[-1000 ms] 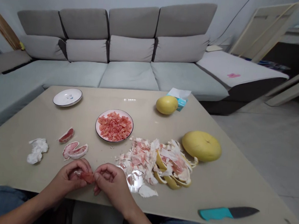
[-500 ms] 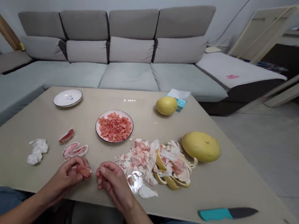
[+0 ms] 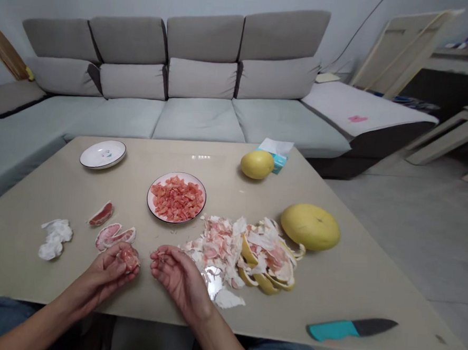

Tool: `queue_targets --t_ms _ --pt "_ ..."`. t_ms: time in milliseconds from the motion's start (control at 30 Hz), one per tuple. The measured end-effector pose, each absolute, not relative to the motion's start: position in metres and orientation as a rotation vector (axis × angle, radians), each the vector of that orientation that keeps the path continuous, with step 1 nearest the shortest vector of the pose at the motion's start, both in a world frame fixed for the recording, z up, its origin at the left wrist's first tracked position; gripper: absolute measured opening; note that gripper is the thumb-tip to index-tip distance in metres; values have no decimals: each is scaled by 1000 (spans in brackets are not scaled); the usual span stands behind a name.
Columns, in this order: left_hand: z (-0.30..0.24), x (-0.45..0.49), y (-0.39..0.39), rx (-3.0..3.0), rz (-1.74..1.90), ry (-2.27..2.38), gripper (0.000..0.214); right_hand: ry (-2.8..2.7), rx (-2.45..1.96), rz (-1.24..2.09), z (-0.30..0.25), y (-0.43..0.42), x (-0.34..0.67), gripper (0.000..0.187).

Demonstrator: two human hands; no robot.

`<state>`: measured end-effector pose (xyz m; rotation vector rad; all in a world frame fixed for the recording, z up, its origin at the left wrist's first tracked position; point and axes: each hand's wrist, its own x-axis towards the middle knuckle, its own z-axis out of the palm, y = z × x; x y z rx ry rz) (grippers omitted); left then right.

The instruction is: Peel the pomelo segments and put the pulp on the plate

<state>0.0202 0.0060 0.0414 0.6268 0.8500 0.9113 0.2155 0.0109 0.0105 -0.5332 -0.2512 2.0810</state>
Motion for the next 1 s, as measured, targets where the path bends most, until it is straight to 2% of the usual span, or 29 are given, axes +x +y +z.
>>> queue_targets --t_ms 133,200,267,433,600,733,867,1000 --pt "40 18 8 608 891 845 19 -456 -755 1934 20 16 225 25" --pt "39 16 10 594 877 848 20 -774 -974 1704 27 29 238 22" --pt "38 14 12 575 877 853 21 -1182 -1188 1340 36 54 253 23" --pt "36 13 15 547 904 832 18 -1429 -1406 975 51 150 275 12" --pt "31 8 18 552 874 803 13 -1672 -1534 871 54 219 265 28" --pt "28 3 22 561 885 796 14 -1765 -1581 819 59 236 258 28" --pt "28 1 24 564 888 787 16 -1754 -1570 757 75 220 261 22" --pt "33 5 20 625 878 782 16 -1796 -1436 793 89 158 264 19"
